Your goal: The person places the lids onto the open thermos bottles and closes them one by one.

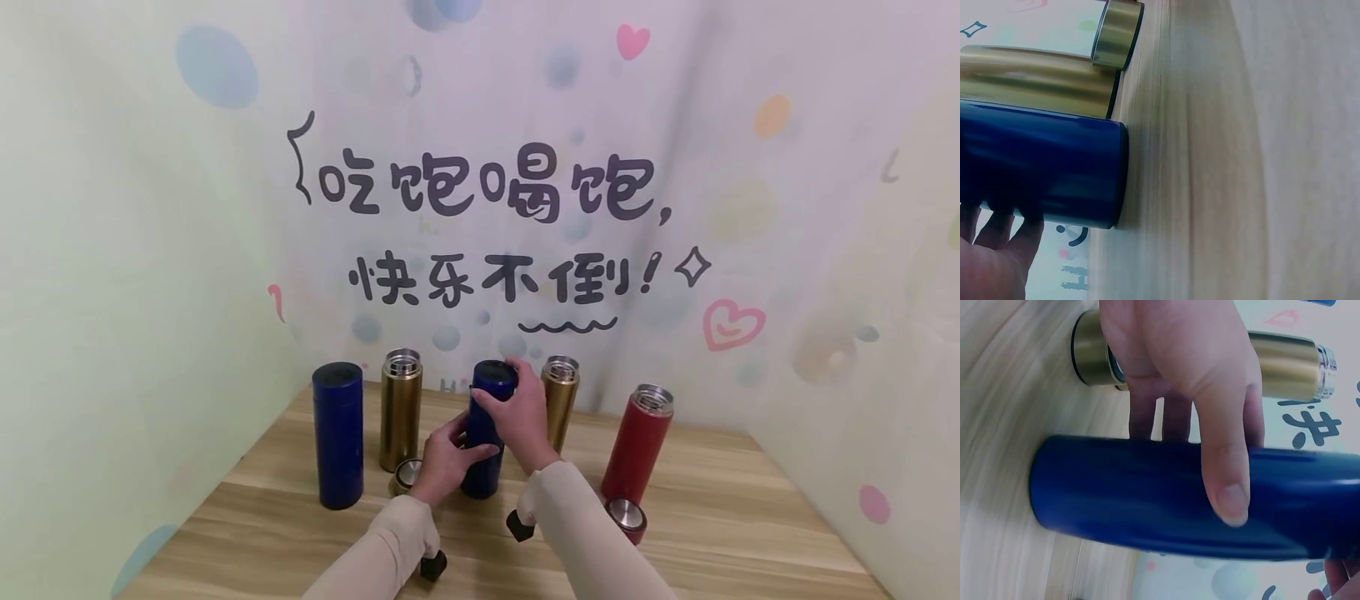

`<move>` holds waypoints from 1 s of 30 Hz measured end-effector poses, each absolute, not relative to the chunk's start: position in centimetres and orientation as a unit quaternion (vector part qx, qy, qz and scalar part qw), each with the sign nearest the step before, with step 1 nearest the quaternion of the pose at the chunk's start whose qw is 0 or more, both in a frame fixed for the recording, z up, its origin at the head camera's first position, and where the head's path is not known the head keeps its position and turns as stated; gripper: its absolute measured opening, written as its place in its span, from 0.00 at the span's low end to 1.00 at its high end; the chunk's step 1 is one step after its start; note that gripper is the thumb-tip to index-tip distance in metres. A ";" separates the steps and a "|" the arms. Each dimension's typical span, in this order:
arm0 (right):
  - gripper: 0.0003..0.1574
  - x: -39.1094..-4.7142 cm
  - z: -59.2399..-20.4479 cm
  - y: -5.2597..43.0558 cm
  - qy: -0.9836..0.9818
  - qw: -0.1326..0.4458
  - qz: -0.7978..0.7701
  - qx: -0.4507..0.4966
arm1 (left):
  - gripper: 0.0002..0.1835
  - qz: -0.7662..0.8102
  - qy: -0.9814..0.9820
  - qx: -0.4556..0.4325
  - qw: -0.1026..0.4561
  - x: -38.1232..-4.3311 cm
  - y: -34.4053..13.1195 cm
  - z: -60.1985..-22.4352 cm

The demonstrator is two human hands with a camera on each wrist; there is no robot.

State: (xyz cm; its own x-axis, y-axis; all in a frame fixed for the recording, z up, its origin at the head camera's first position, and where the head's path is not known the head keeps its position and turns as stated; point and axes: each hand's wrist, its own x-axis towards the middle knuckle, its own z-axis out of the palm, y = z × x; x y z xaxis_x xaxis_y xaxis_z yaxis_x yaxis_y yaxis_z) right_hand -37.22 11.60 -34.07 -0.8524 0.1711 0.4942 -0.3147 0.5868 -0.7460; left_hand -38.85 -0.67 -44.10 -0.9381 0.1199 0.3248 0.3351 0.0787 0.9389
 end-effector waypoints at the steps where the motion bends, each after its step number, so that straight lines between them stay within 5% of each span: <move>1: 0.45 -37.2 -34.1 11.4 -0.851 0.276 0.446 0.036 | 0.42 -0.662 -0.729 -0.154 0.080 -38.8 -0.6 -44.1; 9: 0.46 -37.0 -34.1 10.7 -0.868 0.289 0.402 0.031 | 0.43 -0.666 -0.726 -0.154 0.076 -38.5 -0.6 -44.1; 20: 0.36 -37.4 -32.7 14.4 -0.823 0.098 0.537 0.157 | 0.41 -0.664 -0.724 -0.167 0.086 -38.8 -0.6 -44.2; 30: 0.37 -37.8 -31.7 15.5 -0.855 0.076 0.484 0.174 | 0.43 -0.669 -0.721 -0.163 0.076 -38.8 -0.7 -44.1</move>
State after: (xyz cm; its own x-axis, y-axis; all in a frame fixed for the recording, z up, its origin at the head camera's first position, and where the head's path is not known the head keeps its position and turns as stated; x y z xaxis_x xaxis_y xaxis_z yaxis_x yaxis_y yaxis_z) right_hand -37.79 15.48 -31.69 -0.9280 -0.2239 0.2979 -0.3706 0.4719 -0.8000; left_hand -38.80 -0.74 -44.06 -0.9355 0.1320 0.3278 0.3366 0.0507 0.9403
